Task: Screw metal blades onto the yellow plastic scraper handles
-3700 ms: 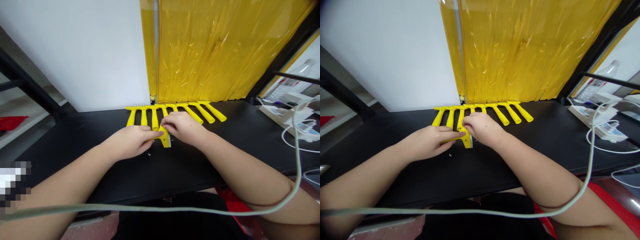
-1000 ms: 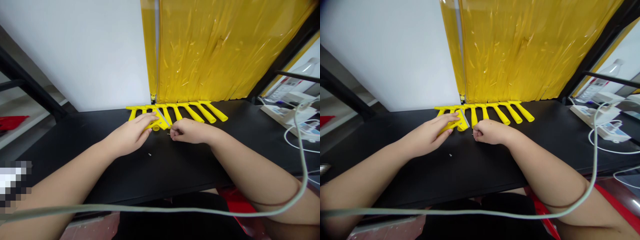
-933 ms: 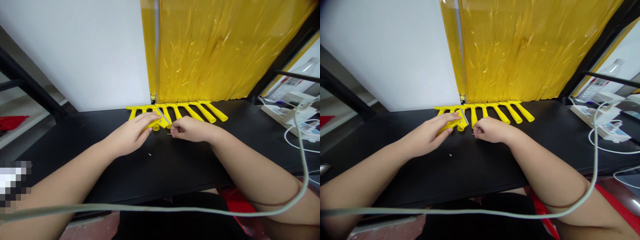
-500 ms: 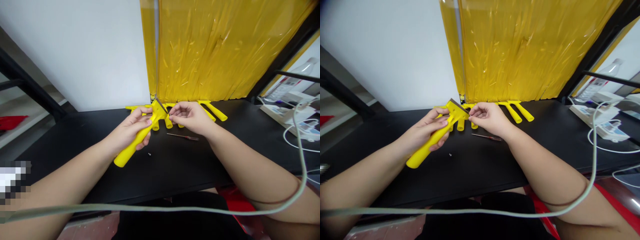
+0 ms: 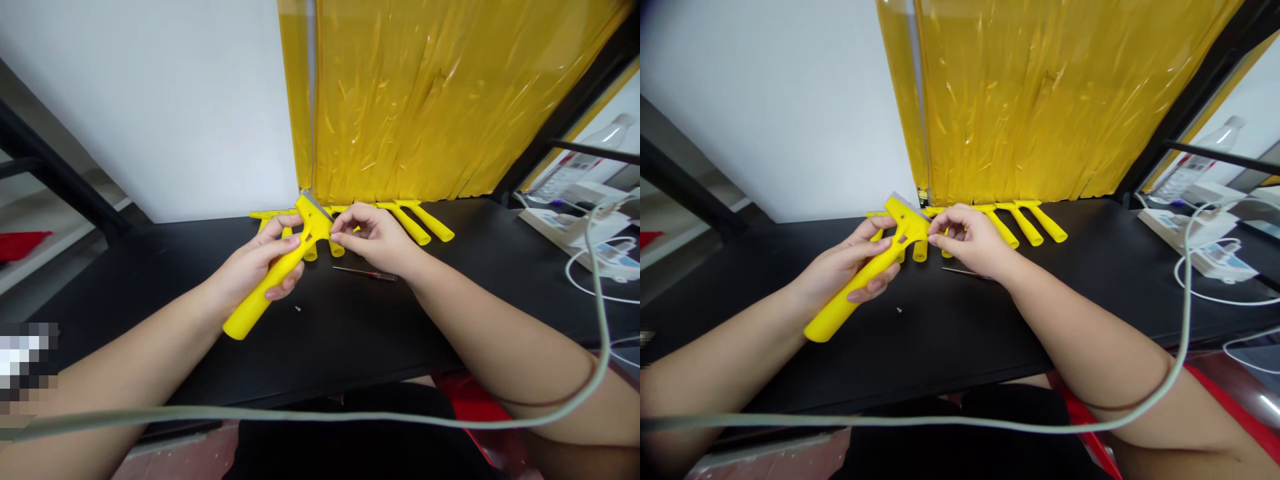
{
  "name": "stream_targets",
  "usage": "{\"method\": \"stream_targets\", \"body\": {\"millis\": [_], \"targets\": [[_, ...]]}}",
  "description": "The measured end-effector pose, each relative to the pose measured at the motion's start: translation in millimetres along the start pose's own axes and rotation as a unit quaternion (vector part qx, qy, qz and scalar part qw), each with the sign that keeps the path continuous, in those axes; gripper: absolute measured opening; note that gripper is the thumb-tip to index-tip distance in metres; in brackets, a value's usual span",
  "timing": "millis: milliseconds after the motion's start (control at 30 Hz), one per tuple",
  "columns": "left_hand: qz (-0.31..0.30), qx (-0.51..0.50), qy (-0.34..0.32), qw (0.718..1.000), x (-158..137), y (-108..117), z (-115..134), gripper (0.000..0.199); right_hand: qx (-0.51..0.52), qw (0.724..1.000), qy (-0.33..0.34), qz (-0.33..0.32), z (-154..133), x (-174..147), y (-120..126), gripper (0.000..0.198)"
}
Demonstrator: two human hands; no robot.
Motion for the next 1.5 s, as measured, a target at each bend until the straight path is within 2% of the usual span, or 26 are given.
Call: {"method": "stream_targets", "body": {"millis": [200, 333, 433, 533, 567, 633, 700, 767, 833, 900, 1033, 1100, 1500], "targets": [[0.016, 0.006, -0.003, 1.000, -2.5, -7.7, 2.0, 0.034, 0.098, 0.987, -0.106, -0.067, 10.5, -1.7, -9.0, 0.041], [0.015, 0.011, 0.014, 1.000, -1.2, -6.1, -1.8, 0.035, 0.137, 0.976, -0.149, -0.082, 20.6, -2.8, -14.7, 0.048], [0.034, 0.022, 0.040, 0.998, 2.0, -0.5, -6.7, 0.041, 0.072, 0.981, -0.158, -0.082, 25.7, -2.0, -6.2, 0.048], [0.067, 0.033, 0.043, 0.996, 4.8, 8.0, -7.3, 0.047, -0.105, 0.974, -0.144, -0.141, 23.7, -1.8, 10.3, 0.043], [0.077, 0.035, 0.036, 0.996, 5.5, 11.2, -6.0, 0.047, -0.180, 0.955, -0.143, -0.187, 23.0, -3.1, 14.1, 0.037], [0.095, 0.037, 0.011, 0.995, 6.3, 17.2, -2.0, 0.047, -0.302, 0.891, -0.169, -0.295, 25.1, -9.0, 19.5, 0.029], [0.106, 0.041, -0.016, 0.993, 6.4, 21.5, 1.9, 0.046, -0.362, 0.832, -0.190, -0.374, 26.9, -15.3, 22.1, 0.021], [0.112, 0.047, -0.035, 0.992, 6.2, 23.5, 4.0, 0.044, -0.375, 0.810, -0.186, -0.410, 26.7, -18.4, 21.3, 0.014], [0.115, 0.060, -0.044, 0.991, 6.2, 24.0, 4.1, 0.042, -0.362, 0.817, -0.168, -0.417, 25.4, -18.7, 18.9, 0.010], [0.121, 0.075, -0.056, 0.988, 6.4, 24.5, 3.9, 0.040, -0.335, 0.839, -0.149, -0.402, 23.4, -17.1, 17.0, 0.012], [0.128, 0.093, -0.079, 0.984, 6.9, 24.9, 4.2, 0.040, -0.265, 0.905, -0.128, -0.308, 17.6, -11.3, 16.1, 0.012], [0.120, 0.096, -0.080, 0.985, 6.9, 23.2, 4.1, 0.040, -0.234, 0.920, -0.141, -0.281, 17.5, -11.5, 13.7, 0.011], [0.095, 0.097, -0.080, 0.988, 5.6, 15.3, 3.3, 0.040, -0.191, 0.928, -0.171, -0.269, 18.9, -13.9, 8.1, 0.012]]}}
Point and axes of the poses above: each hand's wrist, its own x-axis towards the middle knuckle, its own y-axis out of the back of the hand, z = x × y, the point moved 5 cm from there along x, towards the middle knuckle, and after that the axes turned 12 degrees about -x, right-handed, at the moved point
